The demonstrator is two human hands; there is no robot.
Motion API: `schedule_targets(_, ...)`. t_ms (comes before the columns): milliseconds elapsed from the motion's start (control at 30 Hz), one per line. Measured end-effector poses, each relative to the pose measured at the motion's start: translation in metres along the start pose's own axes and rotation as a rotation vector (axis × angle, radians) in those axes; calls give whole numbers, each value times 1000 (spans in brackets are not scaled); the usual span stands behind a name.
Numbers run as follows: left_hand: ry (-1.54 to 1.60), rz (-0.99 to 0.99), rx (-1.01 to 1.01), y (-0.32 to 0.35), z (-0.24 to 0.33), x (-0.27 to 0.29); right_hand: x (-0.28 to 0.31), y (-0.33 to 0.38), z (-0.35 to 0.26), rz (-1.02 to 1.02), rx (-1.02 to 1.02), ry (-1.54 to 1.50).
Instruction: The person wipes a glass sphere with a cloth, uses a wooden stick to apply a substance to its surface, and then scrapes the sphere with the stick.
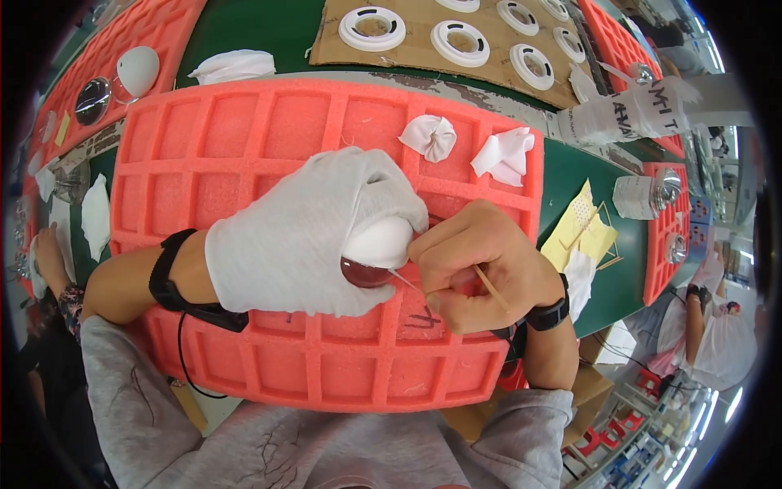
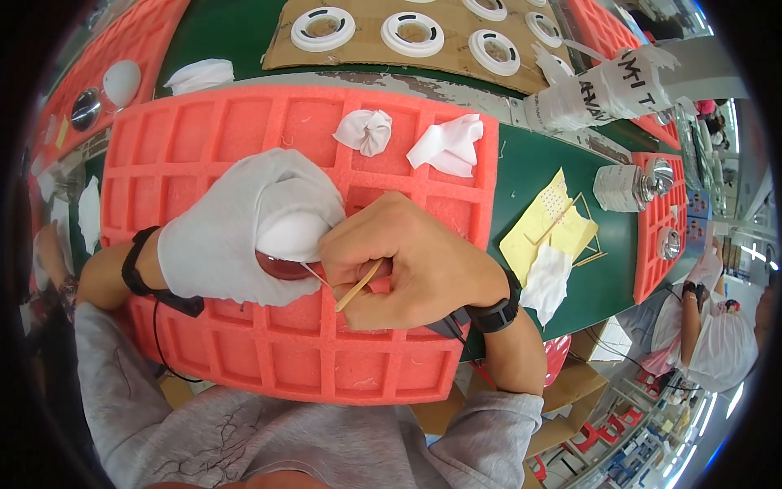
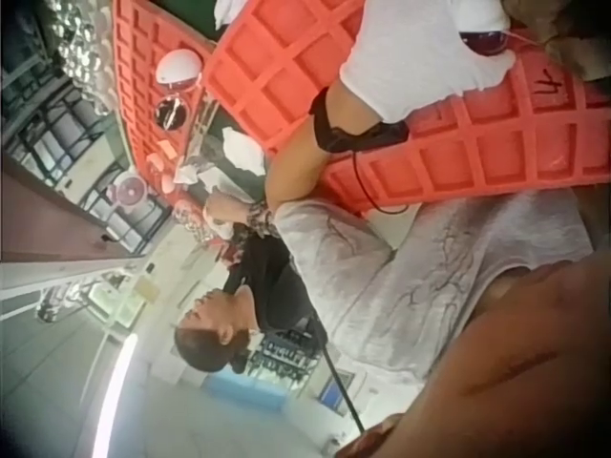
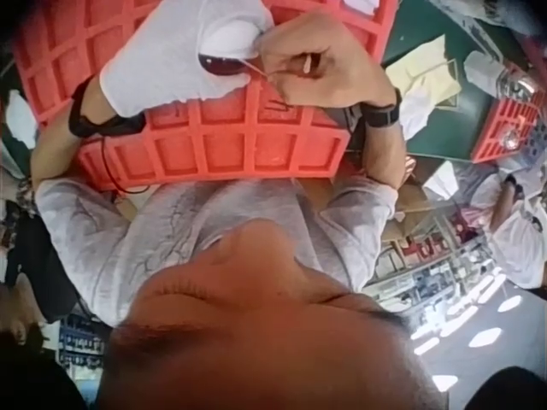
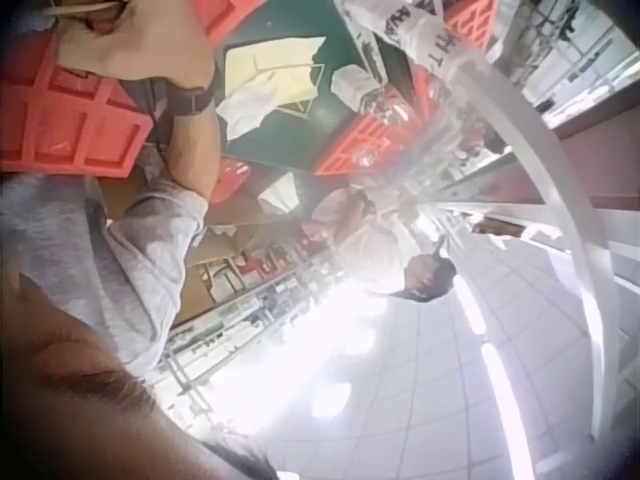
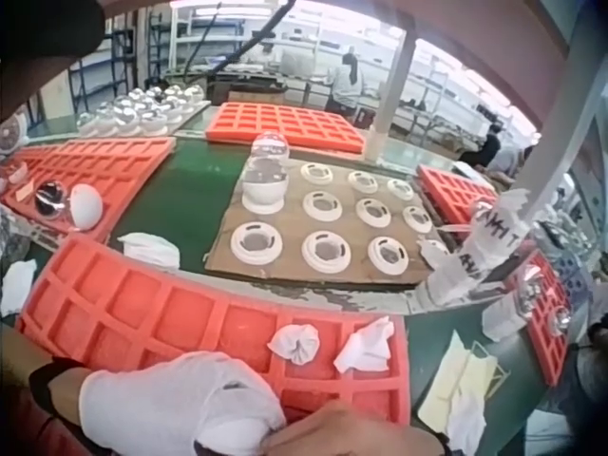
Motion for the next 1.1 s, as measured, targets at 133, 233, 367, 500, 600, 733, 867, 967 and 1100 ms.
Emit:
schedule_targets(133, -35, 3, -16, 0, 1, 0, -1, 0, 0, -16, -20, -12)
schedule_targets(233, -14, -5, -16, -2, 1, 0, -1, 1, 1, -24, -14, -42)
schedule_targets(367, 10, -10, -25, -3, -1, -1, -2, 3, 3, -15, -8, -88)
schedule_targets(500, 8, -8, -39, -3, 0, -1, -3, 3, 4, -35, -11, -116)
schedule_targets(600, 36, -22, -30, -4, -1, -1, 0, 3, 6, -49, -23, -122)
schedule_targets(733, 19, -23, -47, -3, -6, 3, 4, 3, 8, -22, -99, -162)
schedule_targets(867, -59, -17, -19, -2, -1, 7, 9, 4, 12, 72, -212, -286)
schedule_targets(967, 111, -103, 225, -3, -4, 4, 11, 6, 14, 142, -204, -384)
schedule_targets(1100, 164, -161, 252, -5, 1, 2, 12, 6, 15, 146, -315, -353)
Point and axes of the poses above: each hand's wrist, its own y-axis away from the middle knuckle, its own x-axis out of the back of the hand, z = x × y, the point moved 7 cm from there along -y, towards the middle knuckle, and after that the axes turned 5 degrees about y, right-handed, at the moved point
